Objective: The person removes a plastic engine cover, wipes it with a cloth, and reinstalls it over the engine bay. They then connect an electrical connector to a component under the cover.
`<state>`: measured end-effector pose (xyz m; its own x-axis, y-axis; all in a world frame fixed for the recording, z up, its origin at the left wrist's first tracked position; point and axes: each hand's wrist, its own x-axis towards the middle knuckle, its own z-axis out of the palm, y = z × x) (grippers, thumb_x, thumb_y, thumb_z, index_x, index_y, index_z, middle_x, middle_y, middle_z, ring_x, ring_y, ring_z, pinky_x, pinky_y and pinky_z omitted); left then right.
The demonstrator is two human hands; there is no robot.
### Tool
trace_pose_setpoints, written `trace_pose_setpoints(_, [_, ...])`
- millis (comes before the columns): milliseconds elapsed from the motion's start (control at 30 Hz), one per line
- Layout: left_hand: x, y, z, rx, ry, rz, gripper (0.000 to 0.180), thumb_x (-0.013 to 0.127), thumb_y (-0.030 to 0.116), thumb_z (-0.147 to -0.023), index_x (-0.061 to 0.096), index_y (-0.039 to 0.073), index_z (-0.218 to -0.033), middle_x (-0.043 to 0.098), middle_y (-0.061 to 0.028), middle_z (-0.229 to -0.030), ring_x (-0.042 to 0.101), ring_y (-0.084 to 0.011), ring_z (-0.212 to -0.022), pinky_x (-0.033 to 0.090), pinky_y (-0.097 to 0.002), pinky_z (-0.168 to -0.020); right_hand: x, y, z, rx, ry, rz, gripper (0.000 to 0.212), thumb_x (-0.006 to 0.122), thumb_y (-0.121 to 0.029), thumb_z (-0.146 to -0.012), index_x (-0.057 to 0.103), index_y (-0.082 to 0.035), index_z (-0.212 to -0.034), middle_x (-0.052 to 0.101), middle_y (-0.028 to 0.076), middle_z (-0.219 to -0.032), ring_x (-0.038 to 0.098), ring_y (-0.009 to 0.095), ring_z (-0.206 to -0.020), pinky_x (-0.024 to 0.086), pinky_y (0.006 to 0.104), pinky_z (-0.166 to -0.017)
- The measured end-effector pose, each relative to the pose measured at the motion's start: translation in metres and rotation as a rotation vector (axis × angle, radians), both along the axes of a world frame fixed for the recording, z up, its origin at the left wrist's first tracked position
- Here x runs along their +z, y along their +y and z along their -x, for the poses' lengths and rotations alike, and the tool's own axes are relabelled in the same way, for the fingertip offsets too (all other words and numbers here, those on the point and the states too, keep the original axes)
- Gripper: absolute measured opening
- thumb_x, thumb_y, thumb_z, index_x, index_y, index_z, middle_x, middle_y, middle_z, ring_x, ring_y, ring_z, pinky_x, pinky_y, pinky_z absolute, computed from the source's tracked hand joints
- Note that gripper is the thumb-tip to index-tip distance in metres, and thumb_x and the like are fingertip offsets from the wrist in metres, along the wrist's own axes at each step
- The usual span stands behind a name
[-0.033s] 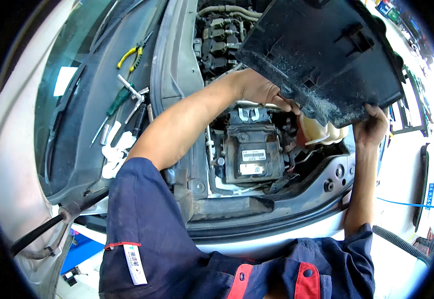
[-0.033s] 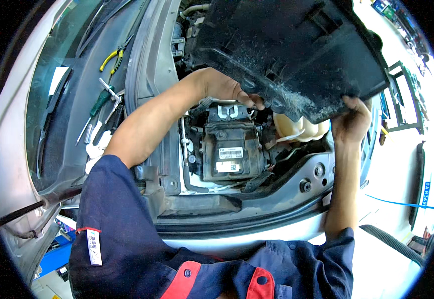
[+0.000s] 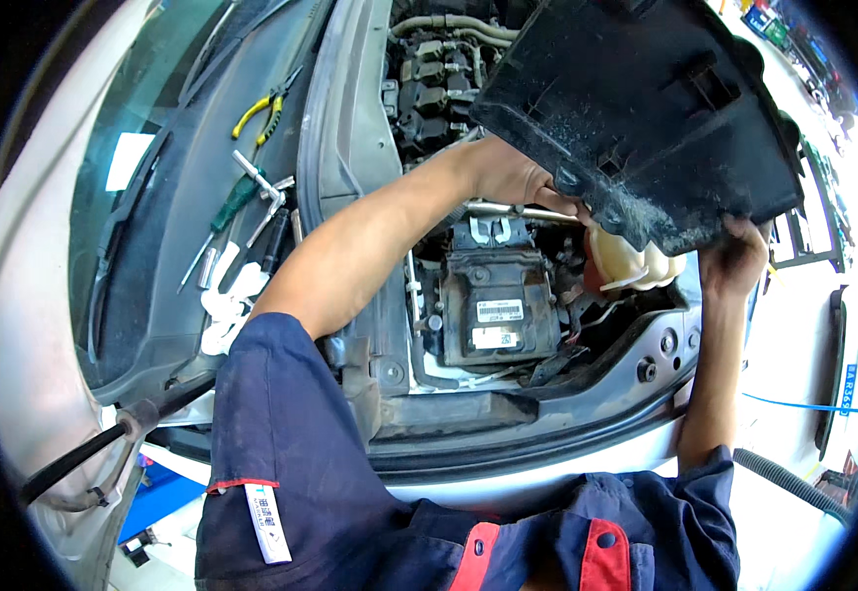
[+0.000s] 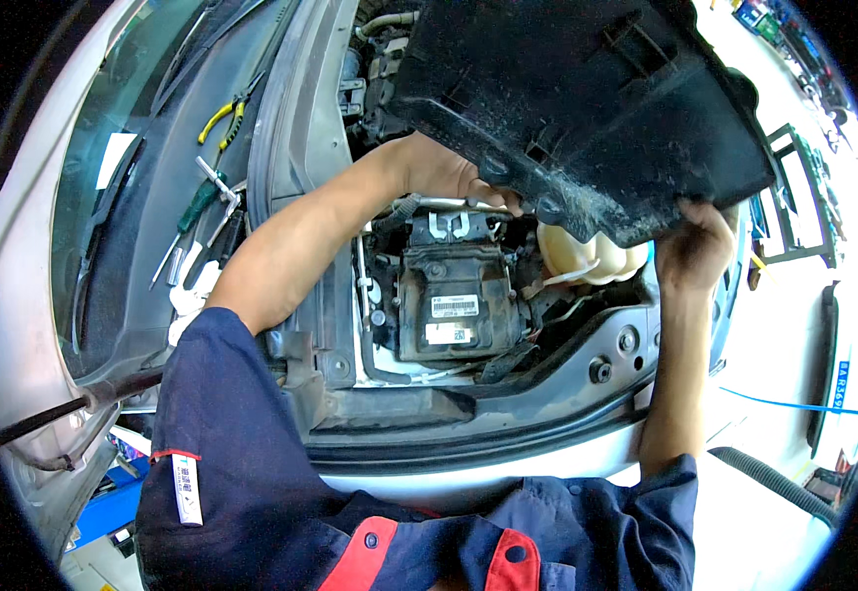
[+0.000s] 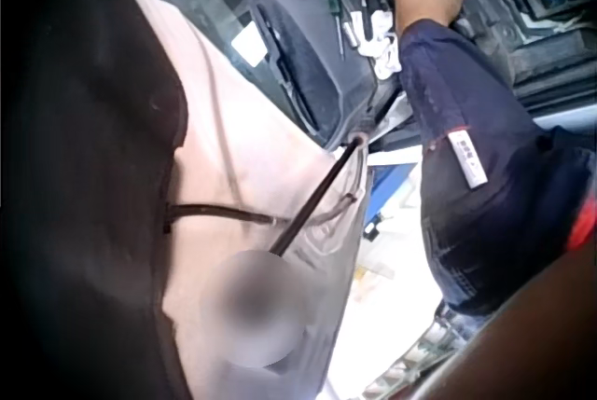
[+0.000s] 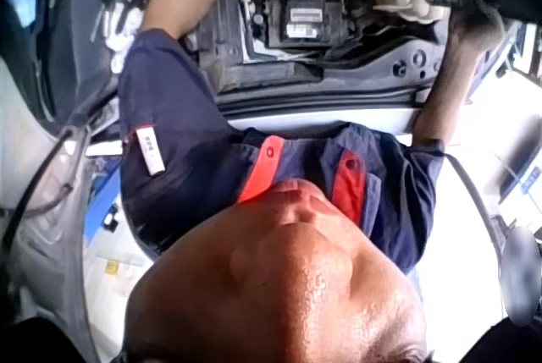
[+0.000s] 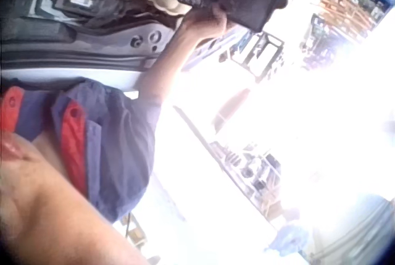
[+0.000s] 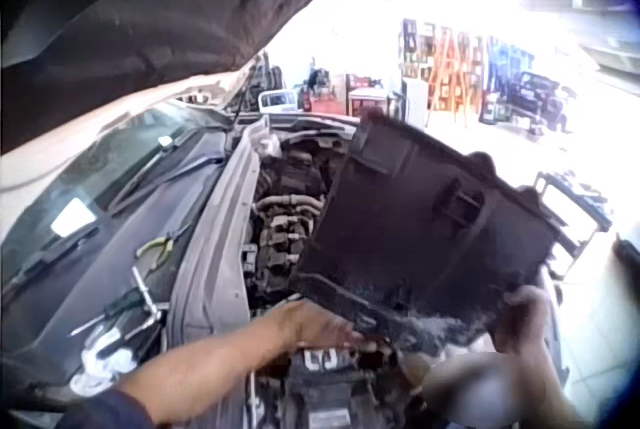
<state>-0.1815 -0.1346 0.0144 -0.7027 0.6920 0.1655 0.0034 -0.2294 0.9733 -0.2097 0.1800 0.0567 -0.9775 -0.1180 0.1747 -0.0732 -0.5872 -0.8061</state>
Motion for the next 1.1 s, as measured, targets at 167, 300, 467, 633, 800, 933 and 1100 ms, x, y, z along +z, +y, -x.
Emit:
trace_pose_setpoints(167, [0.012,0.001,0.009,0.116,-0.428,-0.317,0.062,0.036,0.048,-0.100,0.038,0.003,-0.143,0.053,-0.0223,-0.134,0.060,-0.0372,-0.114,0.056,-0.0451,-0.094,-0.014,0.021,-0.004,-0.049,0.194,0.000,0.056,0.046,0.012,-0.068,0.051,0.001,-0.123,0.061,0.016,-0.118,0.058,0.030,-0.110,0.046,0.0446,-0.100])
trace_pose_setpoints(300, [0.005,0.002,0.012,0.162,-0.524,-0.435,0.065,0.040,0.056,-0.097,0.043,0.006,-0.140,0.054,-0.0160,-0.135,0.060,-0.0308,-0.116,0.055,-0.0436,-0.095,-0.019,0.020,-0.011,-0.098,0.263,-0.005,0.042,0.048,0.013,-0.070,0.056,0.004,-0.111,0.062,0.015,-0.112,0.061,0.027,-0.101,0.047,0.0413,-0.098])
trace_pose_setpoints(467, [-0.019,-0.006,0.024,0.015,-0.330,-0.562,0.062,0.045,0.057,-0.096,0.045,0.012,-0.139,0.053,-0.0105,-0.136,0.058,-0.0228,-0.116,0.053,-0.0409,-0.096,-0.030,0.028,-0.023,-0.078,0.517,-0.356,0.035,0.056,-0.005,-0.086,0.053,0.004,-0.120,0.058,0.016,-0.120,0.057,0.024,-0.113,0.042,0.0381,-0.103])
trace_pose_setpoints(633, [-0.064,-0.016,0.048,0.119,-0.314,-0.481,0.074,0.046,0.065,-0.091,0.043,0.009,-0.140,0.054,-0.0104,-0.136,0.056,-0.0267,-0.123,0.048,-0.0420,-0.104,-0.022,0.022,-0.025,-0.058,0.655,-0.593,0.038,0.059,-0.015,-0.090,0.052,0.004,-0.123,0.057,0.016,-0.122,0.055,0.024,-0.115,0.040,0.0389,-0.105])
trace_pose_setpoints(800, [-0.001,-0.003,0.018,0.120,-0.309,-0.295,0.070,0.039,0.052,-0.098,0.034,-0.002,-0.142,0.047,-0.0246,-0.137,0.053,-0.0359,-0.123,0.050,-0.0425,-0.102,-0.014,0.021,-0.012,-0.046,0.217,-0.076,0.044,0.047,0.013,-0.074,0.056,0.003,-0.116,0.060,0.018,-0.119,0.057,0.029,-0.115,0.042,0.0452,-0.105])
trace_pose_setpoints(933, [0.011,-0.009,0.005,-0.165,-0.837,-0.381,0.068,0.037,0.042,-0.101,0.032,-0.017,-0.135,0.045,-0.0377,-0.132,0.054,-0.0384,-0.121,0.052,-0.0394,-0.100,-0.007,0.019,-0.011,-0.090,0.171,-0.016,0.052,0.046,0.017,-0.071,0.054,0.003,-0.121,0.059,0.018,-0.124,0.057,0.030,-0.116,0.044,0.0446,-0.105])
trace_pose_setpoints(1100, [-0.007,-0.014,0.012,-0.321,-0.585,-0.053,0.051,0.049,0.031,-0.098,0.046,-0.008,-0.131,0.064,-0.0169,-0.111,0.065,-0.0194,-0.103,0.054,-0.0266,-0.091,-0.015,0.026,-0.002,-0.129,0.146,-0.051,0.050,0.046,0.015,-0.071,0.056,0.004,-0.119,0.059,0.017,-0.119,0.055,0.030,-0.114,0.042,0.0449,-0.106])
